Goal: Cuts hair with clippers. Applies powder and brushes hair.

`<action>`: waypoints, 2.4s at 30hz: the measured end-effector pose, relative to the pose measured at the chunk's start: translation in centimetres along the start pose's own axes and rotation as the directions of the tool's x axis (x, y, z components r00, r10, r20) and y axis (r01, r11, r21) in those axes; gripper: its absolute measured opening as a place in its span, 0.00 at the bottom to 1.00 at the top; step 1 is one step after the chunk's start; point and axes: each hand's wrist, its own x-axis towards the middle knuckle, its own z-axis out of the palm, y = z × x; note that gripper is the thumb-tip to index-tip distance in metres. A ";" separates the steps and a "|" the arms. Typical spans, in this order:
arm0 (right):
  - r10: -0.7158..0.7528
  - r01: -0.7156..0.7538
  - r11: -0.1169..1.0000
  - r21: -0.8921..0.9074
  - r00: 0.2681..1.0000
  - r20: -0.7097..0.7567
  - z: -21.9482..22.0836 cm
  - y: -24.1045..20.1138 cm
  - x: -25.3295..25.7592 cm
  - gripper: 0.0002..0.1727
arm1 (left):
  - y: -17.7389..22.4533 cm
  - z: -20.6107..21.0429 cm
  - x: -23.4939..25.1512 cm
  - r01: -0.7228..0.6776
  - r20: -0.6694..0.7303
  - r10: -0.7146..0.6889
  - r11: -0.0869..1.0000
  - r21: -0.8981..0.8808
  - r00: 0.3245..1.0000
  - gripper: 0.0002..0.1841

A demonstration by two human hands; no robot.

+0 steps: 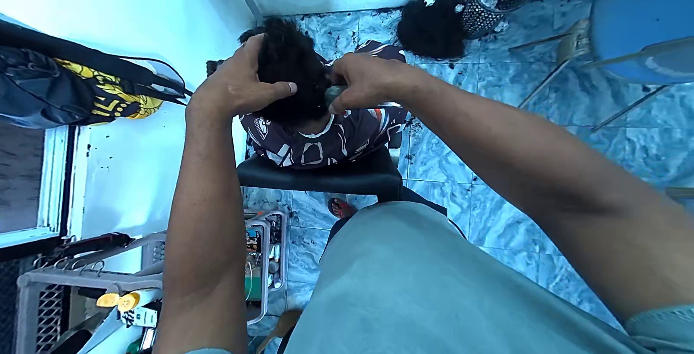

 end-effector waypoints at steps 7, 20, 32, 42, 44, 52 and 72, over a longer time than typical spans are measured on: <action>-0.080 0.086 0.984 0.154 0.996 -0.047 0.4 -0.9 -0.6 0.22 | -0.3 0.2 0.7 -0.015 0.010 0.015 0.998 0.057 1.000 0.51; -0.018 0.024 0.998 0.059 0.995 -0.095 1.7 -1.0 -1.1 0.24 | 0.0 -0.1 0.9 -0.051 0.015 0.050 0.996 0.068 0.999 0.51; 0.093 -0.083 0.994 0.077 0.987 -0.132 3.0 -0.7 -2.0 0.23 | -0.5 0.0 0.7 -0.106 0.003 0.106 0.994 0.013 0.994 0.49; 0.037 -0.018 0.995 0.098 0.979 -0.200 4.3 -0.5 -2.1 0.25 | -0.4 0.4 0.6 -0.130 -0.018 0.130 0.991 -0.015 0.991 0.51; 0.148 -0.123 0.984 0.128 0.968 -0.204 5.3 1.8 -1.8 0.26 | -0.6 0.7 0.3 -0.143 -0.047 0.141 0.990 -0.021 0.989 0.52; 0.000 0.042 0.978 0.204 0.980 -0.200 5.6 2.0 -1.1 0.27 | -1.3 1.0 0.5 -0.129 -0.056 0.128 0.992 0.001 0.990 0.52; 0.112 -0.066 0.975 0.211 0.971 -0.211 5.5 -1.4 -1.8 0.28 | -1.2 0.4 0.5 -0.119 -0.013 0.119 0.993 -0.019 0.993 0.48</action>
